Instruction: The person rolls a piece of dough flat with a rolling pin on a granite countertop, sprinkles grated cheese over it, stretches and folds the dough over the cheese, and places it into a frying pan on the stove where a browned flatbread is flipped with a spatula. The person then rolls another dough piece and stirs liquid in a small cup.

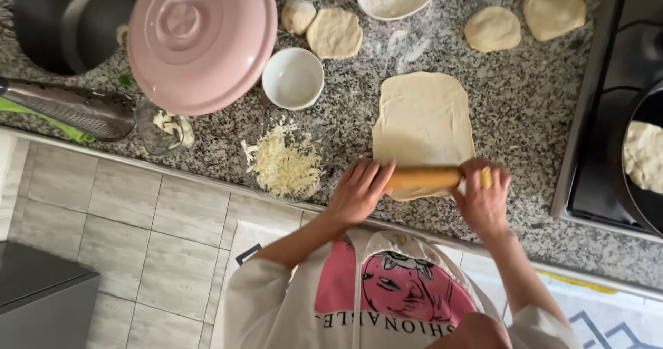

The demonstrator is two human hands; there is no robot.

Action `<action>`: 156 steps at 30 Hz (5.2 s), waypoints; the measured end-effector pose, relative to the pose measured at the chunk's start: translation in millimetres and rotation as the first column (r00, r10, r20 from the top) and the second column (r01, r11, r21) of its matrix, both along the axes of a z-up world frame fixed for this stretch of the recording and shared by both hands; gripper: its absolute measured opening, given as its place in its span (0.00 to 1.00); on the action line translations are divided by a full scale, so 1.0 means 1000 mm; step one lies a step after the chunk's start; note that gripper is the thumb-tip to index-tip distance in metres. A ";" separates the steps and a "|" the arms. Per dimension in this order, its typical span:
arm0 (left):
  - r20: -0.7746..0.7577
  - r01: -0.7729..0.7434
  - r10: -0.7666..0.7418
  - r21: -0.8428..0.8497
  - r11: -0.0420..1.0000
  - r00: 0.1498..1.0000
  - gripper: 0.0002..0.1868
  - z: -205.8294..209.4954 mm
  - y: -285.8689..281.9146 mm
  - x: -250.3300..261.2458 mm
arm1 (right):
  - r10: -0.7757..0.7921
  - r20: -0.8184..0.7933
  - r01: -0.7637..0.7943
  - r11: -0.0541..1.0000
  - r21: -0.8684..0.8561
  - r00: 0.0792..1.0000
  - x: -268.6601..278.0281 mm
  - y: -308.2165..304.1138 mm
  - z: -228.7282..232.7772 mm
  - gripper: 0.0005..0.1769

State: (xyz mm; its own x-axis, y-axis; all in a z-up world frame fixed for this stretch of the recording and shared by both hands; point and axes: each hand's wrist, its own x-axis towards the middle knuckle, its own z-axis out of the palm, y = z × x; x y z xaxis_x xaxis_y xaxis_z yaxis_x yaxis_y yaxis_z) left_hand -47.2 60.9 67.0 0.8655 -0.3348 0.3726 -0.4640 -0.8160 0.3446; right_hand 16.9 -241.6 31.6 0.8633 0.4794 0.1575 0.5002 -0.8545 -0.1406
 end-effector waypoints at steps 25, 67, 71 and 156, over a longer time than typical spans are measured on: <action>0.179 -0.474 0.466 0.007 0.880 0.867 0.25 -0.069 -0.012 0.331 | -0.313 0.008 0.311 0.946 0.089 0.950 0.288 0.028 -0.045 0.40; -0.461 0.048 -0.398 -0.604 0.795 0.793 0.15 0.123 0.015 0.152 | 0.282 -0.363 0.172 0.529 0.831 0.888 0.130 -0.054 0.097 0.09; -0.353 0.138 -0.360 -0.521 0.843 0.864 0.13 0.153 0.007 0.119 | 0.162 -0.263 0.139 0.536 0.833 0.951 0.080 -0.064 0.137 0.10; -0.315 -0.828 0.769 -0.295 0.477 0.556 0.07 -0.085 0.205 -0.077 | 0.765 -0.298 -0.710 0.643 0.287 0.571 0.032 0.317 0.067 0.52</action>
State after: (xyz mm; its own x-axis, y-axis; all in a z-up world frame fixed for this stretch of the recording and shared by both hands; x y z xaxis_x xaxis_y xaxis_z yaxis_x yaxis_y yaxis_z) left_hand -123.8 266.4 -18.1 0.7296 0.6644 0.1623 0.3911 -0.5999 0.6980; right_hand 49.0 75.8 98.4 0.2176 0.9757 0.0237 0.8347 -0.1735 -0.5227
